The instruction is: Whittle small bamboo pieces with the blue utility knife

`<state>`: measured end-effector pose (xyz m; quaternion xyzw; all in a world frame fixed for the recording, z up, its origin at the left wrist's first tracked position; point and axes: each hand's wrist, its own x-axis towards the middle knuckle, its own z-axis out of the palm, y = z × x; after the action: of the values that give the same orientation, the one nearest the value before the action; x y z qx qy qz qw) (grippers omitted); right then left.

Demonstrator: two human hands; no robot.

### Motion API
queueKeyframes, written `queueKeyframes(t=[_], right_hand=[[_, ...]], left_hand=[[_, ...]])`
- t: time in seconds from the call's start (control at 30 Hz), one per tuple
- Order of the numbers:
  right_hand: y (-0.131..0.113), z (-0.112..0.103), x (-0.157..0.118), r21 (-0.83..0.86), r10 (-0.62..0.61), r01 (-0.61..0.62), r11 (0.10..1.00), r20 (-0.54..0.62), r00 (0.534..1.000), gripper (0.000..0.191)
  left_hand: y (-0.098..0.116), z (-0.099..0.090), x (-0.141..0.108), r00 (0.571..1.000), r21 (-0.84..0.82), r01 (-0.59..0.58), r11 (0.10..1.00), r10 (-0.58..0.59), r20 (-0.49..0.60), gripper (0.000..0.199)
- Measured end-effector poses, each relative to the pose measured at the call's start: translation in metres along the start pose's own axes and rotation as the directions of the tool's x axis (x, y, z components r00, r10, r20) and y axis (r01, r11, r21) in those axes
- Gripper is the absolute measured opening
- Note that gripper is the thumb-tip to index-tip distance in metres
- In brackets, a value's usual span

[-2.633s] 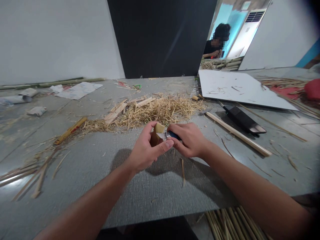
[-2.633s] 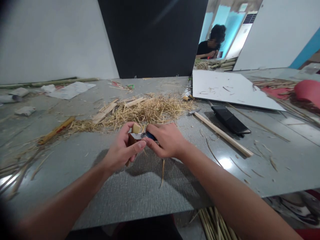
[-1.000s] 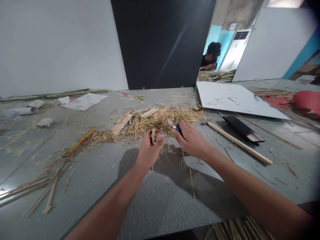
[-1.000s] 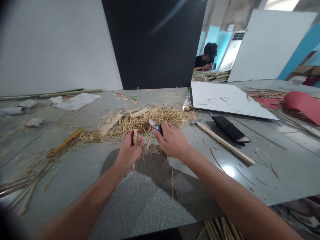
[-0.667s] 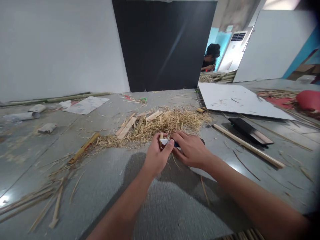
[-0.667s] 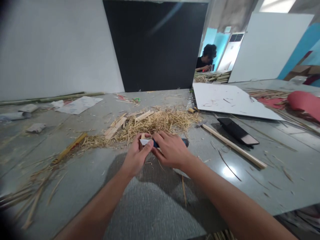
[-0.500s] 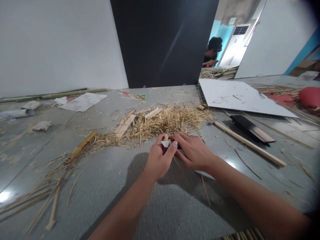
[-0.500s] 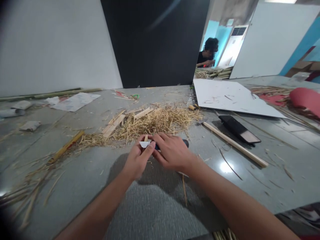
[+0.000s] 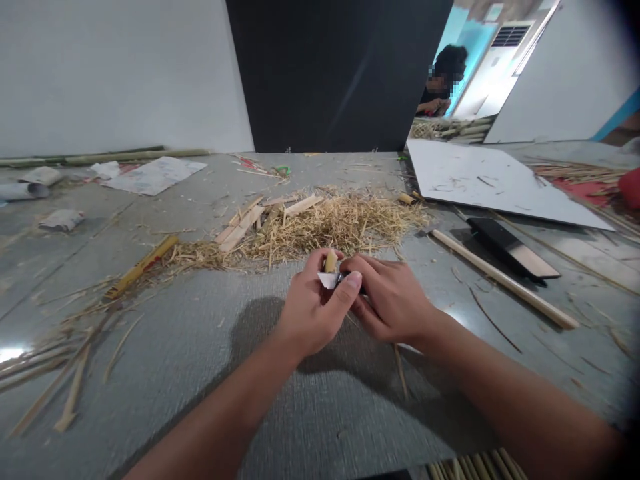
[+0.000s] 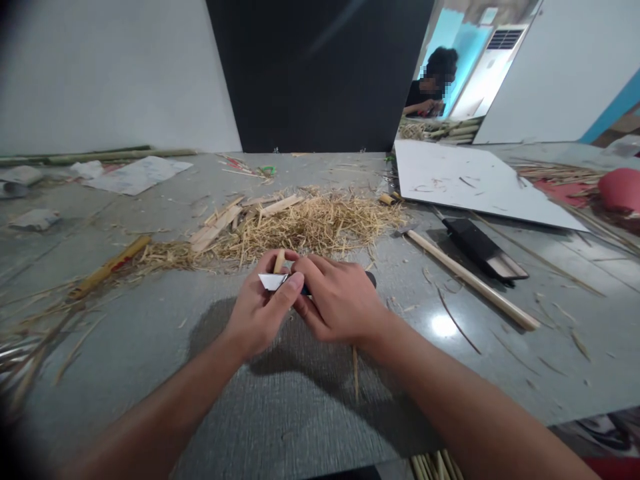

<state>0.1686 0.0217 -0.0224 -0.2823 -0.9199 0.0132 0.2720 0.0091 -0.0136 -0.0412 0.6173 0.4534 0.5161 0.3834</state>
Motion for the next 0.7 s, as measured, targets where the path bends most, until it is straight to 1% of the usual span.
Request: queueKeyframes(t=[0.1, 0.2, 0.3, 0.47, 0.6, 0.7], right_hand=[[0.0000, -0.0005, -0.0015, -0.031, -0.015, 0.015, 0.999, -0.014, 1.000, 0.023], [-0.0005, -0.0009, -0.0021, -0.050, -0.001, 0.000, 0.999, -0.014, 1.000, 0.020], [-0.0007, -0.0006, -0.0023, -0.042, 0.003, -0.004, 0.999, -0.019, 1.000, 0.020], [-0.0006, 0.0004, -0.0030, -0.019, 0.012, -0.013, 1.000, -0.022, 1.000, 0.017], [0.0003, 0.0014, -0.0038, -0.023, 0.006, -0.007, 1.000, -0.032, 0.999, 0.023], [0.0016, 0.0024, -0.0041, -0.031, 0.030, -0.031, 0.999, -0.023, 0.999, 0.029]], left_hand=[[0.0006, -0.0008, 0.0003, 0.999, 0.059, -0.043, 0.997, 0.045, -0.020, 0.034], [0.0017, -0.0022, 0.0009, 0.997, 0.122, -0.072, 0.990, 0.076, -0.034, 0.030], [0.0022, -0.0031, 0.0012, 0.996, 0.162, -0.083, 0.983, 0.087, -0.015, 0.026], [0.0030, -0.0034, 0.0014, 0.995, 0.186, -0.100, 0.978, 0.101, 0.001, 0.027], [0.0050, -0.0037, 0.0015, 0.993, 0.206, -0.112, 0.972, 0.116, -0.006, 0.028], [0.0056, -0.0048, 0.0013, 0.993, 0.228, -0.111, 0.967, 0.115, -0.005, 0.030]])
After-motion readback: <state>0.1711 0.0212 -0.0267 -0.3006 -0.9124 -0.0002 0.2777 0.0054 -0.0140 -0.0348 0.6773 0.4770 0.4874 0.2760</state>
